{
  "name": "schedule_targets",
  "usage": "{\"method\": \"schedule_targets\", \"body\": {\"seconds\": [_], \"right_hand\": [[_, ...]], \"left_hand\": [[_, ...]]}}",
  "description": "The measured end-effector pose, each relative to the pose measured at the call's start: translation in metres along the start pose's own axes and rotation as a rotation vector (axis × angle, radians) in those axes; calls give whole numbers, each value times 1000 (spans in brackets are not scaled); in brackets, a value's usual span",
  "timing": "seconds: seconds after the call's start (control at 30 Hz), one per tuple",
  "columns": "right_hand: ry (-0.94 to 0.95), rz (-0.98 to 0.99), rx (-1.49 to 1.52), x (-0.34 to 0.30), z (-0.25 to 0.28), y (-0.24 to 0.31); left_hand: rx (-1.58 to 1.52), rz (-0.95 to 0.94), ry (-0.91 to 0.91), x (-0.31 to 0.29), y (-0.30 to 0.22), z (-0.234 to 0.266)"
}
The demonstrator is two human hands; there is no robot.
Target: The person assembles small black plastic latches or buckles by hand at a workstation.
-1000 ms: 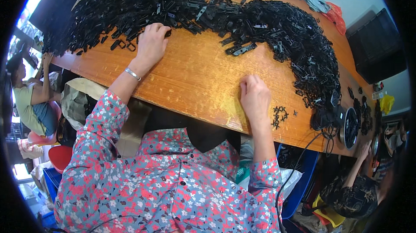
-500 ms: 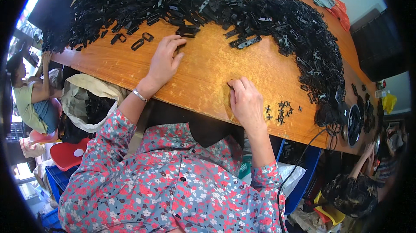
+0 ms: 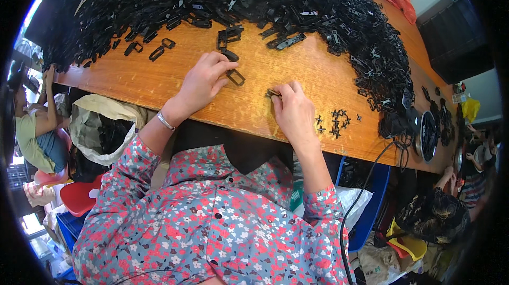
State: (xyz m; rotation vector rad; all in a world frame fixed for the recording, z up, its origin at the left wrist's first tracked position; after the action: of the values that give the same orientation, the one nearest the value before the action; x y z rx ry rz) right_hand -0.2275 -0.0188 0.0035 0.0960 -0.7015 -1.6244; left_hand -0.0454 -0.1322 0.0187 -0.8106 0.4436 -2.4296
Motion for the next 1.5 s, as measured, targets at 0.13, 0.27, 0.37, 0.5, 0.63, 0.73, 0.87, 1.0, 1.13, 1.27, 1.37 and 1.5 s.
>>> {"method": "schedule_targets", "body": {"seconds": [0.13, 0.27, 0.37, 0.5, 0.63, 0.73, 0.87, 1.0, 1.13, 1.27, 1.37, 1.5], "right_hand": [[89, -83, 40, 5, -4, -10], [104, -93, 87, 3, -5, -18], [46, -32, 102, 3, -8, -17], [-16, -133, 245, 9, -11, -6], [-18, -86, 293, 21, -26, 19], [18, -92, 240, 29, -33, 25], [55, -66, 196, 38, -47, 18], [100, 6, 89, 47, -50, 26], [100, 74, 13, 49, -51, 33], [38, 137, -31, 44, -53, 38], [-65, 151, 126, 30, -34, 41], [127, -281, 721, 5, -49, 2]], "left_hand": [[10, 4, 83, 7, 2, -16], [-20, 15, 119, 5, 1, -21], [-54, 8, 162, -1, -12, -28], [-125, 37, 104, -4, -10, -27], [-123, 37, 90, -7, -3, -26], [-133, 58, 87, -6, -1, -28], [-143, 72, 93, -8, 3, -30], [-151, 80, 104, -8, 5, -30], [-173, 94, 107, -4, 5, -34], [-213, 90, 128, -2, 2, -29], [-270, 178, 176, 1, 2, -34], [-574, 413, 303, 2, 2, -50]]}}
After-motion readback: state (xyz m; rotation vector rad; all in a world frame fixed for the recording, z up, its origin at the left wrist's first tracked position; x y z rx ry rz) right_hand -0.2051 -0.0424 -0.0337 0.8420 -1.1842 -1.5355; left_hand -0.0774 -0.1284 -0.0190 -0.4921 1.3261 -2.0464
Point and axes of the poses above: each hand's wrist, its own x-axis towards the middle knuckle, its own z-axis out of the back of the hand, y = z × x, the point moved 9 cm from there along x, towards the middle knuckle, and after that the axes turned 1 degree about z, right-handed, at the moved point
